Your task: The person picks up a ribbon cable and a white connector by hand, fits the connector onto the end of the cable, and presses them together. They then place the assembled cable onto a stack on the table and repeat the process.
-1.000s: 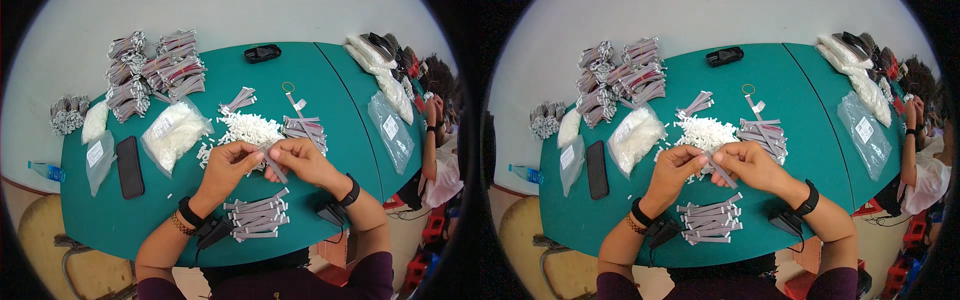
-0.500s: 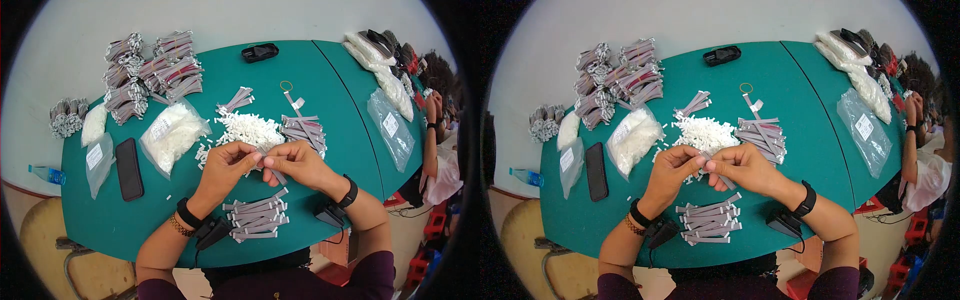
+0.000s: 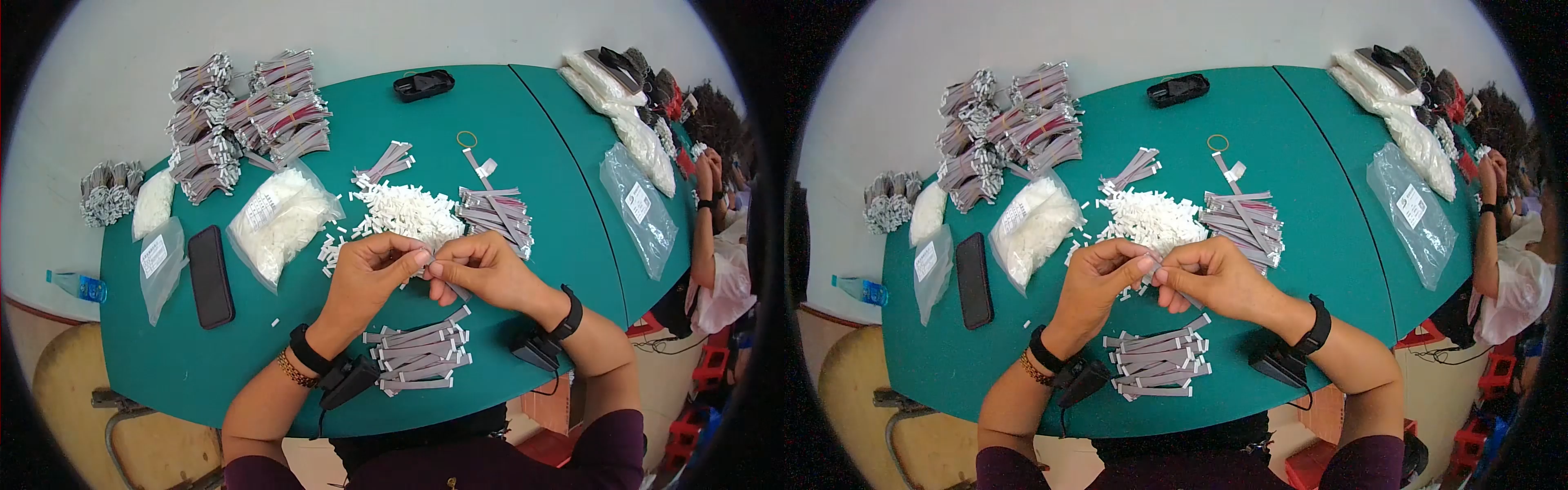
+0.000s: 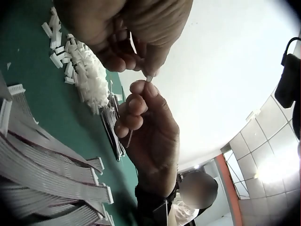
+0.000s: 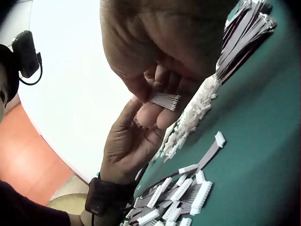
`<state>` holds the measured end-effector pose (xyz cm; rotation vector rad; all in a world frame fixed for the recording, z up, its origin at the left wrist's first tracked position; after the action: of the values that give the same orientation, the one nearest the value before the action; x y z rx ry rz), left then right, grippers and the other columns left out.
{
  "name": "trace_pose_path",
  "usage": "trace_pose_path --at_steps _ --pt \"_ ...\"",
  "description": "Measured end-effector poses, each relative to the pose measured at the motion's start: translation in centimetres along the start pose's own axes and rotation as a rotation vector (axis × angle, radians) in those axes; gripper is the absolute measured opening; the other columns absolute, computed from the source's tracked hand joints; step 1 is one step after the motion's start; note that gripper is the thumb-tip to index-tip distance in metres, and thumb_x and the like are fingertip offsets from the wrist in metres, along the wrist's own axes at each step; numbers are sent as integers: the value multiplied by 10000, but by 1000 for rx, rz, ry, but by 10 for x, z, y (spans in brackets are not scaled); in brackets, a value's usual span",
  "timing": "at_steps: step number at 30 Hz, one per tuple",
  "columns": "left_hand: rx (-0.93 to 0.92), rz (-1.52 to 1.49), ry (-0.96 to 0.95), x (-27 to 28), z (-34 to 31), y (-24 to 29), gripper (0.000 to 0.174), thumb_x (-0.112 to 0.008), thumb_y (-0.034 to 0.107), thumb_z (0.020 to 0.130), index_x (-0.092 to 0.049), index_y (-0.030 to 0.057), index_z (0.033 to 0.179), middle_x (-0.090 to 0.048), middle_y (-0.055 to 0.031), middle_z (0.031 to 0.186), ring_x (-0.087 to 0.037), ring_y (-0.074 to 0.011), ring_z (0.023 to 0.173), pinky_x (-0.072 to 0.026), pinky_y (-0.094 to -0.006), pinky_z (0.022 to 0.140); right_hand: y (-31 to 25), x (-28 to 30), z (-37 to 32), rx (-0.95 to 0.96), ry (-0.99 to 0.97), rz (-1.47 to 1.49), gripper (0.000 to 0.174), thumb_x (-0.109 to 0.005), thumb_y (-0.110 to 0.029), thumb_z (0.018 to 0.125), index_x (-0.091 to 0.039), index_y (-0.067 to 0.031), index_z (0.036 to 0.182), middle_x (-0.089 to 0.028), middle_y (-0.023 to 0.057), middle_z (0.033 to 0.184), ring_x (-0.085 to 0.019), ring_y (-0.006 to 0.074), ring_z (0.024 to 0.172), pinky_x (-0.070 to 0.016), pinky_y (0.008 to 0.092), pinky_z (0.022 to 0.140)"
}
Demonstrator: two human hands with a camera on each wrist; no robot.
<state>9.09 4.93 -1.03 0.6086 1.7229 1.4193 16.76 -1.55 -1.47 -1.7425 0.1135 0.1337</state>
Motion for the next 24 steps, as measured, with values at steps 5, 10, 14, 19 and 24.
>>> trace_pose_path --at_steps 5,10,14,19,24 --pt "-49 45 12 0 -1 4 94 -638 88 846 -640 5 889 -652 -38 811 -575 -71 734 -440 -203 650 -3 -1 -1 22 22 -29 185 -560 -165 917 -629 1 874 -641 44 733 -603 78 633 -495 209 575" --pt "-46 70 49 2 -2 1 130 -613 115 871 -640 -11 890 -620 -26 776 -538 -65 701 -422 -205 639 -4 1 -2 34 89 -11 191 -548 -166 923 -625 -2 862 -637 33 719 -594 69 617 -491 205 562" --pt "-33 92 36 3 -1 -2 202 -599 177 892 -651 -18 908 -612 -15 755 -504 -52 656 -411 -195 603 -6 7 -4 37 129 -55 191 -541 -151 923 -630 4 856 -638 34 713 -591 69 611 -491 205 558" --pt "-47 90 26 3 -1 -1 218 -608 192 889 -656 -16 930 -619 -11 765 -505 -48 653 -416 -187 602 -7 9 -3 35 137 -69 194 -542 -143 920 -636 8 843 -641 37 713 -590 67 611 -491 205 562" --pt "-40 86 45 5 -1 -4 163 -624 120 864 -650 -23 937 -623 -30 801 -519 -66 680 -420 -199 619 -6 8 -3 61 127 -47 191 -546 -144 918 -637 6 841 -638 35 715 -586 66 611 -488 204 568"
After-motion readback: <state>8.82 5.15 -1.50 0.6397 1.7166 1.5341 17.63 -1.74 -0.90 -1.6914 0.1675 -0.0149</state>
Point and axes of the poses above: each hand's wrist, its own z-axis towards the middle knuckle, its own x-axis out of the back of the hand, y = z × x, the point moved 10 cm from there along z, towards the middle knuckle
